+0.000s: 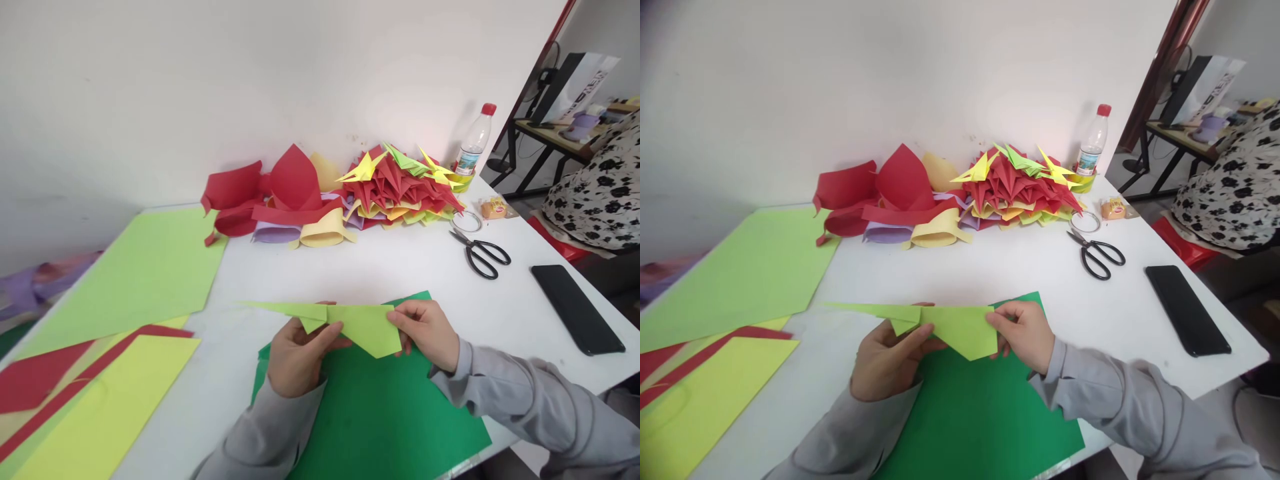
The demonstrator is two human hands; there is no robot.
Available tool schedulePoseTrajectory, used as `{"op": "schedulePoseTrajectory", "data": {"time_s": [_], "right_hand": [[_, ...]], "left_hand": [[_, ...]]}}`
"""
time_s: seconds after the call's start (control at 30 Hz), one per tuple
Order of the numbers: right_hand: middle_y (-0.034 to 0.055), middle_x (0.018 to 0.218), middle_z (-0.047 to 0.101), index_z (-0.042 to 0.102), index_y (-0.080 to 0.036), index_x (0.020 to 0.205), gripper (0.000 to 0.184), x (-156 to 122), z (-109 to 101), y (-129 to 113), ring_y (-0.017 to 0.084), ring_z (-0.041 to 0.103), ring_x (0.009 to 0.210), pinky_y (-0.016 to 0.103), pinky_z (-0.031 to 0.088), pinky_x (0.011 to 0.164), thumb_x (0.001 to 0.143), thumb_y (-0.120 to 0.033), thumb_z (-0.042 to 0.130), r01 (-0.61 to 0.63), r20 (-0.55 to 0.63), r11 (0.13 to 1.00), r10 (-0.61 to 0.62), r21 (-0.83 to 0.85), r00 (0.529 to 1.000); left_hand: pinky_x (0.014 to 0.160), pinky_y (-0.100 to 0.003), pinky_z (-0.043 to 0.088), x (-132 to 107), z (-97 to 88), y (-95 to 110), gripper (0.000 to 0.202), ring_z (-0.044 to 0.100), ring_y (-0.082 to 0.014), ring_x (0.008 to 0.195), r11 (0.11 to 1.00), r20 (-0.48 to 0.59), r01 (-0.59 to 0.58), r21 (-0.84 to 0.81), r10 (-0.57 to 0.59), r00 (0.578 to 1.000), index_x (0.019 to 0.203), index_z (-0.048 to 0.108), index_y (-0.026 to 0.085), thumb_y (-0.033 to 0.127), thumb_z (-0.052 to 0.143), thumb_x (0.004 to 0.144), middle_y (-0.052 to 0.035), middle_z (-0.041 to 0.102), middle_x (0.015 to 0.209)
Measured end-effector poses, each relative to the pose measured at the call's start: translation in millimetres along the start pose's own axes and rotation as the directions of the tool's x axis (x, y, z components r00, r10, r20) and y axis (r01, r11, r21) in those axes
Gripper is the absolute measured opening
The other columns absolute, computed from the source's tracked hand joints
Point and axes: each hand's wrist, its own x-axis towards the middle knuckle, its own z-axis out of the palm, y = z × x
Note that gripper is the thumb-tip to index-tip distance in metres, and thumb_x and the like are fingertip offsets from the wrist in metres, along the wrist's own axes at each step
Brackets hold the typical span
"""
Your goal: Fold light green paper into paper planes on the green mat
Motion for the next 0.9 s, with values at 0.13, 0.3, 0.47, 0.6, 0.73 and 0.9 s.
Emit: {"op": "schedulePoseTrajectory", "data": {"time_s": [0.13, 0.3, 0.47, 0.6, 0.73, 0.9], "right_hand": [[-0.0023, 0.039, 0.056, 0.058, -0.017, 0.061, 0.045, 3, -7, -3, 0.011, 0.053, 0.032, 0.018, 0.034, 0.031, 0.064, -0.059, 0.07, -0.051, 0.003, 0.997, 0.051, 0.059, 0.999], [-0.0034, 0.053, 0.058, 0.063, -0.015, 0.074, 0.042, 8, -16, -7, 0.008, 0.05, 0.034, 0.019, 0.037, 0.031, 0.065, -0.055, 0.072, -0.056, -0.052, 0.975, 0.068, 0.213, 0.996], [-0.0008, 0.08, 0.063, 0.065, -0.02, 0.109, 0.04, 6, -22, -8, 0.007, 0.054, 0.051, 0.02, 0.045, 0.046, 0.074, -0.038, 0.069, 0.118, -0.009, 0.99, -0.118, 0.074, 0.993], [0.0028, 0.091, 0.067, 0.062, -0.022, 0.116, 0.045, 1, -24, -6, 0.013, 0.06, 0.064, 0.026, 0.048, 0.056, 0.071, -0.023, 0.062, 0.162, 0.15, 0.985, -0.168, 0.053, 0.974], [0.0034, 0.089, 0.07, 0.065, -0.021, 0.108, 0.044, 2, -24, -4, 0.018, 0.063, 0.072, 0.029, 0.05, 0.062, 0.065, -0.018, 0.056, 0.142, 0.184, 0.982, -0.162, 0.122, 0.969], [0.0017, 0.074, 0.07, 0.071, -0.019, 0.095, 0.033, 9, -26, -6, 0.014, 0.06, 0.058, 0.026, 0.048, 0.053, 0.063, -0.019, 0.062, 0.006, 0.104, 0.964, -0.035, 0.266, 0.994]], "left_hand": [[0.047, -0.028, 0.058, 6, -3.8, 7, 0.04, 0.068, -0.0225, 0.073, 0.994, 0.079, 0.056, -0.098, -0.048, 0.996, 0.095, 0.07, 0.016, 0.033, 0.08, 0.06, -0.0072, 0.073, 0.085], [0.046, -0.025, 0.058, 11, -6.5, 11, 0.027, 0.067, -0.0168, 0.062, 0.994, 0.047, 0.079, -0.069, -0.076, 0.996, 0.079, 0.07, 0.014, 0.029, 0.081, 0.06, -0.0055, 0.074, 0.085], [0.047, -0.025, 0.06, 9, -5.8, 8, 0.033, 0.069, -0.0183, 0.064, 0.995, 0.028, 0.087, -0.057, -0.086, 0.996, 0.08, 0.067, 0.014, 0.033, 0.083, 0.059, -0.004, 0.073, 0.079], [0.048, -0.025, 0.06, 11, -7.4, 8, 0.034, 0.07, -0.0184, 0.068, 0.991, 0.045, 0.109, -0.072, -0.106, 0.993, 0.084, 0.067, 0.014, 0.035, 0.082, 0.062, -0.0045, 0.073, 0.086], [0.048, -0.027, 0.061, 12, -8.7, 12, 0.033, 0.072, -0.0213, 0.072, 0.983, 0.105, 0.157, -0.097, -0.147, 0.984, 0.094, 0.066, 0.015, 0.034, 0.076, 0.068, -0.0061, 0.073, 0.093], [0.049, -0.028, 0.061, 12, -8.5, 14, 0.028, 0.073, -0.0244, 0.074, 0.961, 0.221, 0.221, -0.163, -0.183, 0.958, 0.095, 0.068, 0.016, 0.027, 0.071, 0.069, -0.006, 0.074, 0.094]]}}
